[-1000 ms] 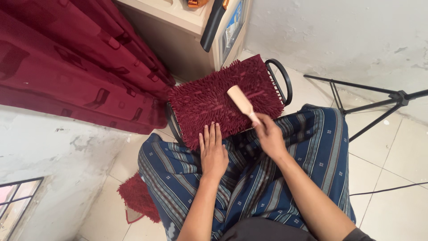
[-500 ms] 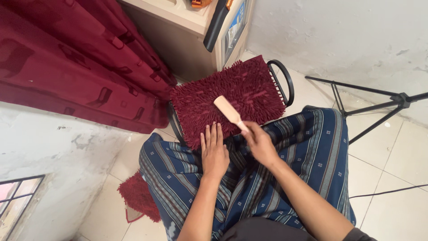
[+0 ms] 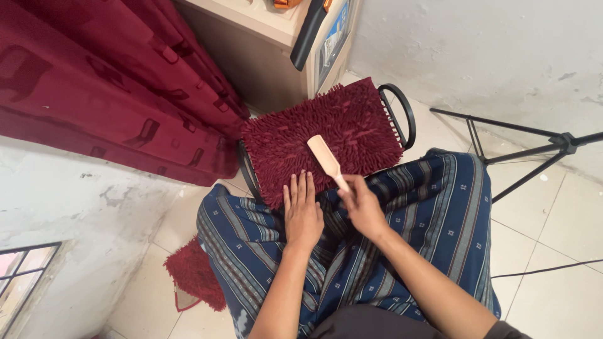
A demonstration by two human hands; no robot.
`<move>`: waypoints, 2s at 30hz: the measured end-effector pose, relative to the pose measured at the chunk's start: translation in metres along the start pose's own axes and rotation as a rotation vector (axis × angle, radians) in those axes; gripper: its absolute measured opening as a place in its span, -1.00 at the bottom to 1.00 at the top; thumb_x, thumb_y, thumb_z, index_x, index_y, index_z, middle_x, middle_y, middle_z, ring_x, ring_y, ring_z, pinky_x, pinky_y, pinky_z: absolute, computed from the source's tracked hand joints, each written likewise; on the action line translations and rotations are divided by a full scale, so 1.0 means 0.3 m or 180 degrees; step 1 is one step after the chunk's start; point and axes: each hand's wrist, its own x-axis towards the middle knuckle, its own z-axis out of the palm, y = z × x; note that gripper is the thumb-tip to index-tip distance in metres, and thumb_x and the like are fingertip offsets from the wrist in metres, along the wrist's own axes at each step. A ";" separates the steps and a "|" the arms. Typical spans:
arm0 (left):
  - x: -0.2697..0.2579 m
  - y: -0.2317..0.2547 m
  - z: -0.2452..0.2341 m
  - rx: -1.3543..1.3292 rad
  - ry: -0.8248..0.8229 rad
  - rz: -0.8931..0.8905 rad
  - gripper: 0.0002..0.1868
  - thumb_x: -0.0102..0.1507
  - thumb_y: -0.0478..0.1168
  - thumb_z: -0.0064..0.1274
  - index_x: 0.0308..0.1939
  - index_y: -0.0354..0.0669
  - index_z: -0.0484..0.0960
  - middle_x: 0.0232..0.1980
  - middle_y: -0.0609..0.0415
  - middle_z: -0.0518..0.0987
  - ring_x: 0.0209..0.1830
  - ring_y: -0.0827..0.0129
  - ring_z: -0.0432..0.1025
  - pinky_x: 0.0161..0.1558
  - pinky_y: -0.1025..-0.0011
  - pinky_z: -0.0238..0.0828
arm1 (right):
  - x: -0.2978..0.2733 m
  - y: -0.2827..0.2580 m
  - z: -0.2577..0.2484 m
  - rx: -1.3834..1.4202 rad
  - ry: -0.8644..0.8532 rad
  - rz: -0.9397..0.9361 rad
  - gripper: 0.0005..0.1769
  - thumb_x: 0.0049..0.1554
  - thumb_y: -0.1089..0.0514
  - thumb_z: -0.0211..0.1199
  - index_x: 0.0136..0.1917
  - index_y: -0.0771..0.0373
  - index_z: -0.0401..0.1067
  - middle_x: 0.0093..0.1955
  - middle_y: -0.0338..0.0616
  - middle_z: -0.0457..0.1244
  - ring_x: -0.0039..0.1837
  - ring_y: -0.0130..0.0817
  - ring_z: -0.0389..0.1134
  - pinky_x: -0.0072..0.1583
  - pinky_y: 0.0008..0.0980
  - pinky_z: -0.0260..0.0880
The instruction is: The person sits on the floor and places a red shaggy rug on a metal rack. They then use a wooden hairbrush to brush the rug's surface repeatedly. The person later picks up a second maroon rug, shakes it out, and places it on the rack to brush it in the same manner.
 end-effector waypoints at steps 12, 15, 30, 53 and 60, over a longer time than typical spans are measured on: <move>-0.005 -0.005 -0.007 -0.0052 -0.0016 0.0008 -0.18 0.22 -0.33 0.01 0.54 -0.36 0.06 0.61 -0.20 0.07 0.65 -0.01 -0.13 0.58 0.03 -0.35 | -0.003 -0.001 0.031 -0.0256 0.0141 -0.0250 -0.61 0.27 0.18 0.17 0.29 0.29 0.17 -0.16 -0.18 0.33 -0.25 -0.50 0.35 -0.22 -0.43 0.40; -0.006 -0.012 0.000 -0.0106 0.0048 0.0031 -0.24 0.25 -0.32 -0.01 0.52 -0.38 0.11 0.60 -0.22 0.10 0.64 -0.02 -0.10 0.58 0.03 -0.32 | -0.010 -0.011 0.039 -0.0272 -0.0239 -0.0057 -0.64 0.27 0.17 0.19 0.31 0.26 0.29 -0.22 -0.08 0.30 -0.27 -0.43 0.26 -0.25 -0.36 0.34; -0.041 -0.031 -0.074 -0.0842 0.0780 0.0027 -0.46 0.28 -0.41 -0.06 0.37 -0.30 0.46 0.45 -0.12 0.42 0.52 -0.01 0.23 0.50 0.07 0.08 | -0.009 -0.035 0.092 -0.0231 -0.0312 -0.0166 -0.61 0.23 0.19 0.21 0.30 0.23 0.24 -0.09 -0.13 0.36 -0.23 -0.49 0.36 -0.25 -0.43 0.44; -0.076 -0.150 -0.165 -0.1155 0.1450 -0.1286 -0.32 0.32 -0.34 0.01 0.53 -0.23 0.22 0.17 -0.22 0.51 0.21 -0.03 0.39 0.28 0.03 0.21 | 0.065 -0.030 0.100 0.0277 0.0437 -0.0312 -0.67 0.30 0.20 0.13 0.29 0.28 0.21 -0.08 -0.18 0.30 -0.28 -0.53 0.31 -0.33 -0.48 0.39; -0.074 -0.177 -0.123 -0.1133 0.1396 -0.1289 -0.46 0.30 -0.32 0.00 0.38 -0.27 0.36 0.19 -0.25 0.54 0.24 -0.10 0.40 0.25 0.01 0.23 | 0.025 -0.033 0.194 0.0109 0.0059 -0.0120 -0.65 0.26 0.22 0.15 0.26 0.29 0.15 -0.14 -0.15 0.29 -0.32 -0.51 0.31 -0.39 -0.47 0.35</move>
